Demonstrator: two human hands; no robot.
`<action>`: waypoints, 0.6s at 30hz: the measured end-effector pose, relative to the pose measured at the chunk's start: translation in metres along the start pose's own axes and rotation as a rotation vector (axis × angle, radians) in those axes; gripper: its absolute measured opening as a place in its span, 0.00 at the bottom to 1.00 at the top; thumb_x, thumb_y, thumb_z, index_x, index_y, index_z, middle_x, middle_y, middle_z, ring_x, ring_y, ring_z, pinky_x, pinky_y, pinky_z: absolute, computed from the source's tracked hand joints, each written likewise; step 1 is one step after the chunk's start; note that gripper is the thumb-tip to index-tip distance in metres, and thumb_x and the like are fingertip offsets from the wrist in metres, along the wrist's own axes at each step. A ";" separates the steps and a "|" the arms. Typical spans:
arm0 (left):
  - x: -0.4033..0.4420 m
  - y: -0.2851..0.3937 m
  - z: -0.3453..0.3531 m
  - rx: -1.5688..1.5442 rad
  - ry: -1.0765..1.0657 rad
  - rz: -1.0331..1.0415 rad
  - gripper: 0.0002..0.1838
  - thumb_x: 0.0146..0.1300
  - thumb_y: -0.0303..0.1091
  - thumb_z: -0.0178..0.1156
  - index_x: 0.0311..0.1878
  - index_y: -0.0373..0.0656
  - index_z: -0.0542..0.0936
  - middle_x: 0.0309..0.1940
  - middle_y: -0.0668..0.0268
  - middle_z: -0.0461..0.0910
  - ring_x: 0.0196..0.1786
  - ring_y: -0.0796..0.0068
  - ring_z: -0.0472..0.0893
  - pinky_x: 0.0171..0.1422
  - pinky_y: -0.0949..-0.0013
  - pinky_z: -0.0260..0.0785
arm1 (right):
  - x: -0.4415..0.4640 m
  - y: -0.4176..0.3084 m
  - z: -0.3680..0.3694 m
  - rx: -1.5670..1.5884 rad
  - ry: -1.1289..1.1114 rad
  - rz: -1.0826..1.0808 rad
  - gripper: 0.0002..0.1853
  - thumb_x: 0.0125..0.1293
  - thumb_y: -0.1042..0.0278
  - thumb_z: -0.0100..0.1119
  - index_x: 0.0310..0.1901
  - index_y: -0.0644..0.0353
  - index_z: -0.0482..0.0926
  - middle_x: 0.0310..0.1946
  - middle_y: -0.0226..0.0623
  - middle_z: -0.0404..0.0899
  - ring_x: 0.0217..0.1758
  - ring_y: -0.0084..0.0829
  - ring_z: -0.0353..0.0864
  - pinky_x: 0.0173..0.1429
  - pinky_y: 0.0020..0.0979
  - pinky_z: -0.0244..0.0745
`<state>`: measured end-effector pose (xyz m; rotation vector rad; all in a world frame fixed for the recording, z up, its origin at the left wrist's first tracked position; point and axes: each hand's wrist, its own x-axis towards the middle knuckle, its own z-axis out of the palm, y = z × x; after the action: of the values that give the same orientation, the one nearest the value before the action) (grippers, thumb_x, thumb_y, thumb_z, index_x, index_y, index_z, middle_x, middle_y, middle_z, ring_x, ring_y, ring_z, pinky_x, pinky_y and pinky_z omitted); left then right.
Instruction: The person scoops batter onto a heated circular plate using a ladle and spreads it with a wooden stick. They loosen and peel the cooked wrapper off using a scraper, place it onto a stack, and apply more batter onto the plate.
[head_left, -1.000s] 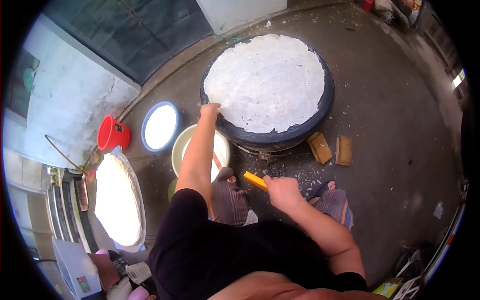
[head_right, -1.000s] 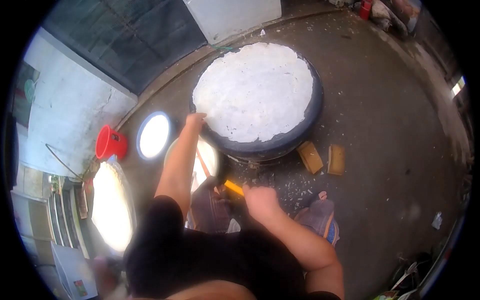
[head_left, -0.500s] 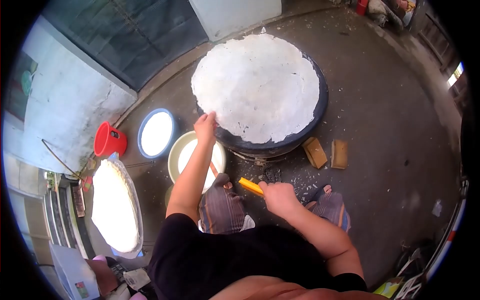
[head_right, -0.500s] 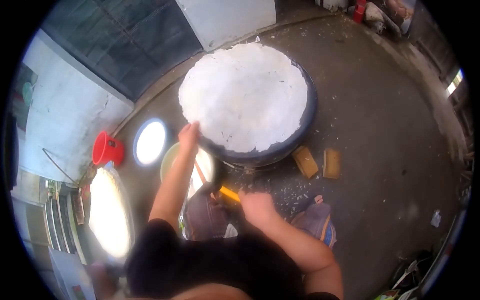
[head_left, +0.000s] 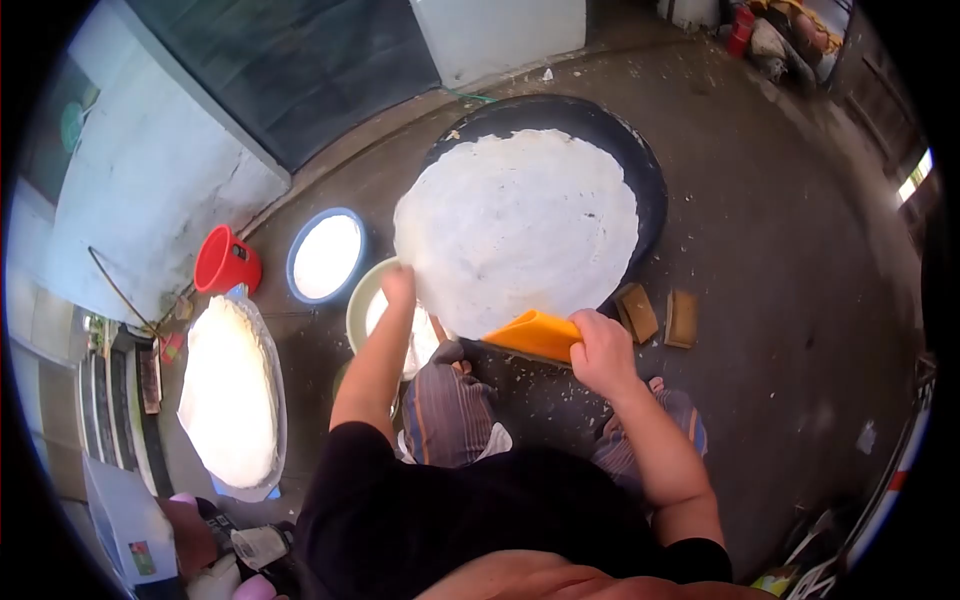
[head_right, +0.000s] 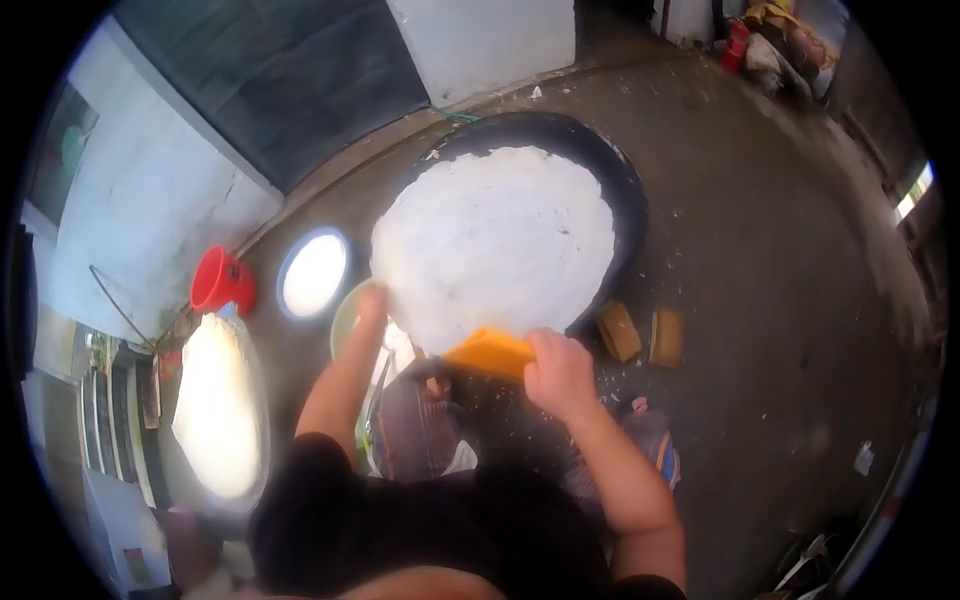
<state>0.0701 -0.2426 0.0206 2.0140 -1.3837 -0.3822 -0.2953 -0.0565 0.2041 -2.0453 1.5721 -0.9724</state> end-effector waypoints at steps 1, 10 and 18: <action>0.008 0.036 -0.027 -0.072 0.085 0.038 0.11 0.51 0.33 0.52 0.25 0.33 0.77 0.29 0.46 0.76 0.36 0.50 0.76 0.36 0.54 0.67 | 0.000 -0.002 0.001 -0.091 0.043 -0.119 0.11 0.49 0.75 0.45 0.37 0.62 0.72 0.28 0.48 0.75 0.33 0.48 0.75 0.39 0.41 0.70; 0.034 0.217 -0.225 -0.132 0.168 0.857 0.05 0.54 0.28 0.56 0.33 0.38 0.77 0.31 0.58 0.74 0.35 0.57 0.74 0.39 0.64 0.66 | 0.073 -0.023 0.011 -0.017 0.245 -0.124 0.27 0.51 0.71 0.62 0.55 0.61 0.68 0.43 0.47 0.77 0.47 0.38 0.78 0.49 0.30 0.71; -0.037 0.196 -0.390 -0.152 0.176 1.038 0.03 0.54 0.22 0.55 0.33 0.34 0.75 0.29 0.63 0.73 0.31 0.69 0.74 0.36 0.74 0.65 | 0.211 -0.128 0.000 0.033 0.481 -0.208 0.41 0.47 0.65 0.67 0.63 0.53 0.56 0.58 0.47 0.65 0.56 0.42 0.70 0.56 0.30 0.65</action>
<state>0.1378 -0.1160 0.4348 0.9619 -1.9693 0.1550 -0.1798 -0.2183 0.3511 -2.0856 1.5605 -1.6547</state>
